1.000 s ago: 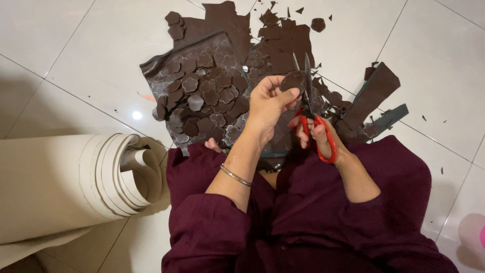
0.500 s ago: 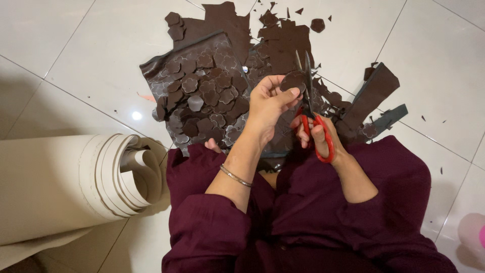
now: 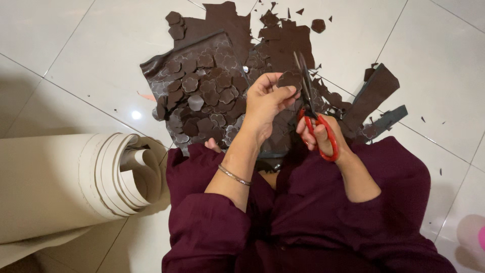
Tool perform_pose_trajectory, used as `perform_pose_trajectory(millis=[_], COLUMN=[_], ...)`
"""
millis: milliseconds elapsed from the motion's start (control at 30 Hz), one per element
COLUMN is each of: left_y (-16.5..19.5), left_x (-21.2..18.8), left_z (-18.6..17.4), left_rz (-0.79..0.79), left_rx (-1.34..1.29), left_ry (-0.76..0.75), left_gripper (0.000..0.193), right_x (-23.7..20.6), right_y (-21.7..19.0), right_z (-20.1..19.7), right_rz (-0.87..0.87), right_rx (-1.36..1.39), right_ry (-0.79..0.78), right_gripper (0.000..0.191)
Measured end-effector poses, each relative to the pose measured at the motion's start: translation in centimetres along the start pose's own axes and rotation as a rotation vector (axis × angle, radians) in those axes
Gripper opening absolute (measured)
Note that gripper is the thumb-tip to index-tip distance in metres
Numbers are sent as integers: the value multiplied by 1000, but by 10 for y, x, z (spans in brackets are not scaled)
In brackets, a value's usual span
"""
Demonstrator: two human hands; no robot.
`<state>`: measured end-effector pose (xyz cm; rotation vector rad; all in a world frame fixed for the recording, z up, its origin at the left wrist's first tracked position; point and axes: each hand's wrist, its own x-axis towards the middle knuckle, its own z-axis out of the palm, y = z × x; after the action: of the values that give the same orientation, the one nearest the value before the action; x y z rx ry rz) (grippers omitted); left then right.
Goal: The person sits on a tiled floor and uses red-handled scissors to cut flower-shaped pieces from a dark brown patterned sheet. Cut pieces are placed in a pile to the left while offcuts accumulate nearby.
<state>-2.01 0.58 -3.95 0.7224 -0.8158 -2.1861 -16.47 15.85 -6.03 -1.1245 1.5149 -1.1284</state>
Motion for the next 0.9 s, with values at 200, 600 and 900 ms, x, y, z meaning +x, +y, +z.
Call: perform_pose_trajectory(millis=[200,600,900], left_y=[2,-4,1], left_x=[3,5,1], left_z=[-2,-3,-1], left_rz=[-51,2,-5], left_rx=[-19,126,164], left_ry=[27,10,1], left_gripper=[21,16,18], right_x=[2,3,3], right_y=[-7,-17,-13], right_z=[-5,1,2], right_rz=[-22,26,31], right_rx=[-3,-128,-85], right_ry=[-18,-71,-65], right_gripper=[108,118,117])
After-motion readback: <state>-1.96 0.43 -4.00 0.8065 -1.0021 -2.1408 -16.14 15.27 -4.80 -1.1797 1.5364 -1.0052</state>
